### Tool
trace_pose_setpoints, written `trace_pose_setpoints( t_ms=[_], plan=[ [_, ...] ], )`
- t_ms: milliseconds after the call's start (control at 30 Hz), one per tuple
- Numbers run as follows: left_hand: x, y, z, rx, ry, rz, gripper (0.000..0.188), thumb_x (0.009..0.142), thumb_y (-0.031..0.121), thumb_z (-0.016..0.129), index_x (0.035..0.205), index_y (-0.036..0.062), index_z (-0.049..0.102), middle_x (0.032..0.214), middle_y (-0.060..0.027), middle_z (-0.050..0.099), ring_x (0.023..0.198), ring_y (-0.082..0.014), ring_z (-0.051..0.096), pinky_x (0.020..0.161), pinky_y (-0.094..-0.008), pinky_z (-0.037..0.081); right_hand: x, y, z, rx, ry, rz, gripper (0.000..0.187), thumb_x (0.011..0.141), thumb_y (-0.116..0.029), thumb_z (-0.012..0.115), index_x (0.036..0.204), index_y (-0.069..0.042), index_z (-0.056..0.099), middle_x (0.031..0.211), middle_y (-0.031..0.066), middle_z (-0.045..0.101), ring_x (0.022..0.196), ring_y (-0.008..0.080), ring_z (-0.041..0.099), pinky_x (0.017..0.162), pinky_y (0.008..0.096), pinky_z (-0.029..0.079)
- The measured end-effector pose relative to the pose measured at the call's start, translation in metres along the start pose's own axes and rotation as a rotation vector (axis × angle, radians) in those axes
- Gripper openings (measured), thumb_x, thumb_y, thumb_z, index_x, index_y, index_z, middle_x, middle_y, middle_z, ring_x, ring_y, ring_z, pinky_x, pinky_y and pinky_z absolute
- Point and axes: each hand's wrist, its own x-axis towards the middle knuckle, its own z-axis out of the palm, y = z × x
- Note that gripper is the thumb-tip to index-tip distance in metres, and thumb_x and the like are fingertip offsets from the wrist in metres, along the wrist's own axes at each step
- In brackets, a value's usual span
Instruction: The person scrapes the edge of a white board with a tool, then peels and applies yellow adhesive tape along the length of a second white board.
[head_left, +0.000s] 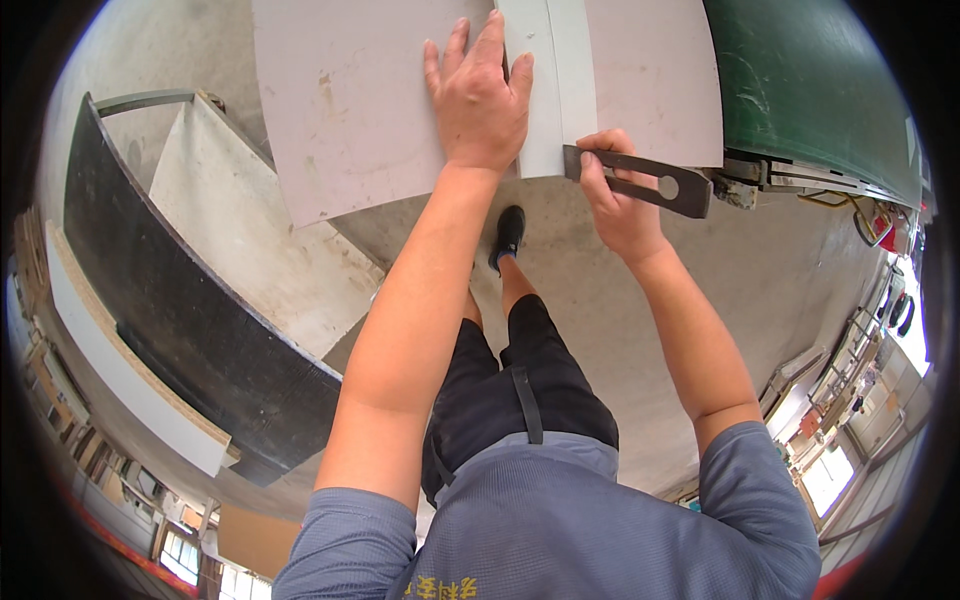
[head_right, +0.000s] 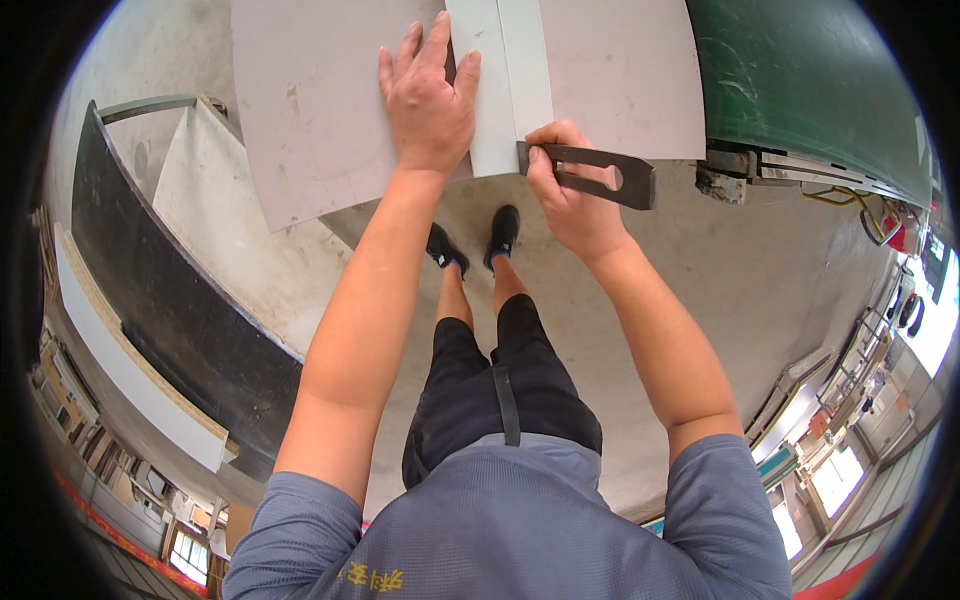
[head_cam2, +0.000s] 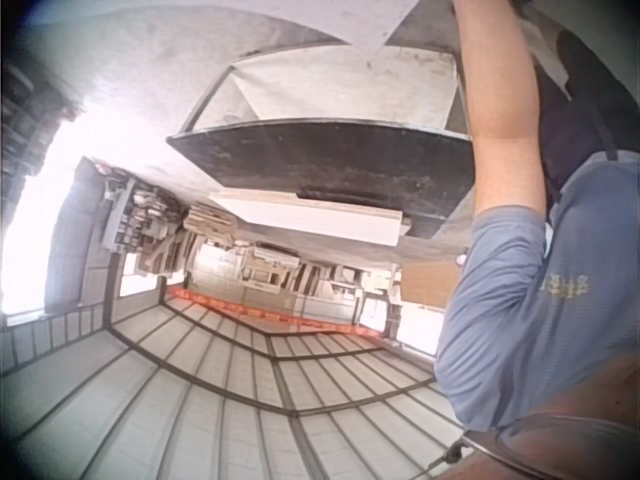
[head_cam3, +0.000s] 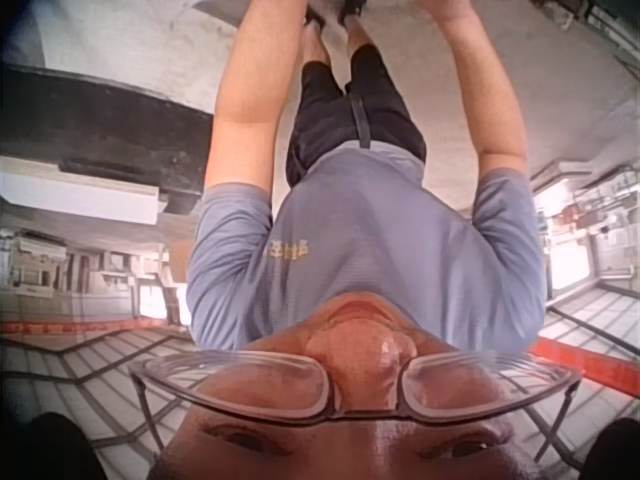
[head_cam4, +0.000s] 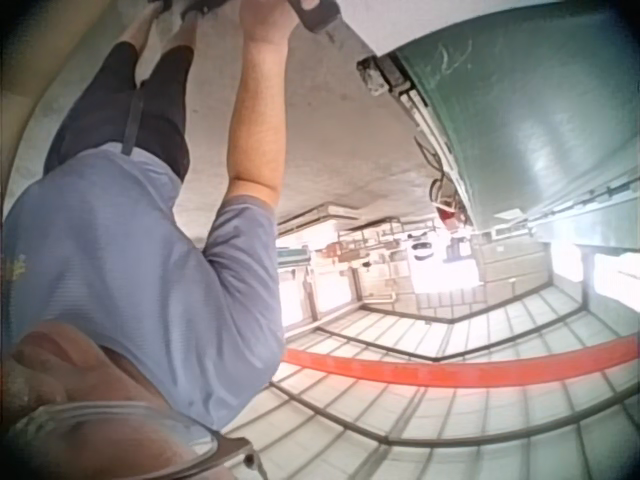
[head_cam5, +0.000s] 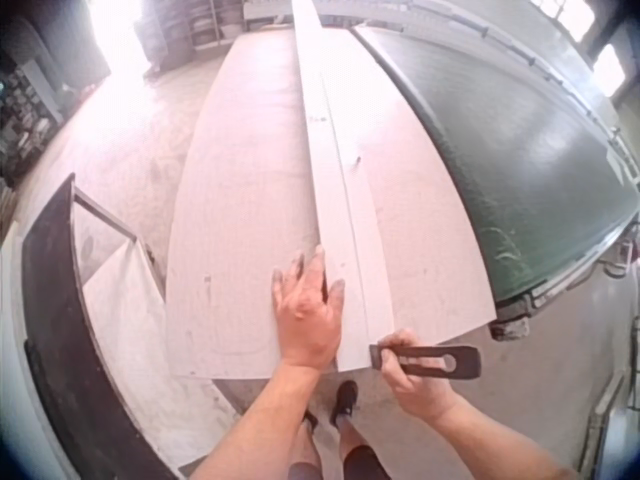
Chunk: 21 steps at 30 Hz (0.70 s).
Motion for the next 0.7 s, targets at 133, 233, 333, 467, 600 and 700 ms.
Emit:
trace_pose_setpoints(
  t_ms=[133,233,333,467,600,700],
  plan=[
    [0.002,0.005,-0.007,0.035,-0.026,-0.002,0.059,0.097,0.03,0.067,0.147,0.001,0.055,0.139,-0.0199,0.065,0.14,-0.0388,0.05,0.123,-0.0571,0.026,-0.001,0.004,0.001,-0.005,0.009,-0.04,0.006,0.096,-0.004,0.062,0.101,-0.001,0.064,0.08,0.0101,0.065,0.071,0.0203,0.06,0.067,0.0337,0.05],
    [0.002,0.008,-0.01,0.038,-0.027,0.004,0.058,0.096,0.025,0.068,0.146,-0.0007,0.055,0.137,-0.0208,0.065,0.139,-0.0405,0.051,0.122,-0.0584,0.029,-0.004,0.007,0.002,-0.03,0.018,-0.051,0.006,0.094,-0.002,0.063,0.101,-0.001,0.064,0.081,0.0111,0.065,0.072,0.0237,0.061,0.069,0.0348,0.05],
    [0.002,0.008,-0.01,0.025,-0.02,0.007,0.056,0.097,0.024,0.067,0.145,-0.0015,0.056,0.136,-0.0206,0.066,0.138,-0.0408,0.052,0.121,-0.0582,0.029,-0.008,0.011,0.004,-0.082,0.053,-0.154,0.01,0.091,0.001,0.064,0.1,-0.003,0.065,0.081,0.0103,0.066,0.071,0.0254,0.061,0.07,0.0354,0.049],
    [0.003,0.01,-0.01,0.046,-0.031,0.002,0.056,0.097,0.024,0.067,0.145,-0.0021,0.056,0.135,-0.0209,0.066,0.137,-0.0414,0.052,0.121,-0.0576,0.029,-0.007,0.008,0.007,-0.239,0.105,-0.369,0.02,0.083,0.007,0.066,0.098,-0.006,0.065,0.078,0.0073,0.066,0.065,0.0262,0.06,0.069,0.036,0.046],
    [0.003,0.012,-0.01,0.03,-0.016,0.019,0.057,0.097,0.025,0.068,0.145,-0.0024,0.056,0.136,-0.0223,0.065,0.136,-0.0419,0.052,0.121,-0.058,0.029,-0.018,0.022,0.01,-0.267,0.144,-0.439,0.025,0.077,0.007,0.069,0.096,-0.008,0.064,0.073,0.0052,0.064,0.061,0.0264,0.059,0.062,0.035,0.043],
    [0.004,0.01,-0.008,0.015,0.004,0.016,0.06,0.097,0.029,0.068,0.147,-0.0012,0.054,0.136,-0.0213,0.065,0.139,-0.0398,0.051,0.123,-0.0574,0.026,-0.049,0.032,0.009,-0.487,-0.067,-0.377,0.022,0.079,-0.002,0.072,0.099,-0.008,0.065,0.073,0.0089,0.064,0.064,0.0324,0.062,0.061,0.0415,0.048]
  ],
)
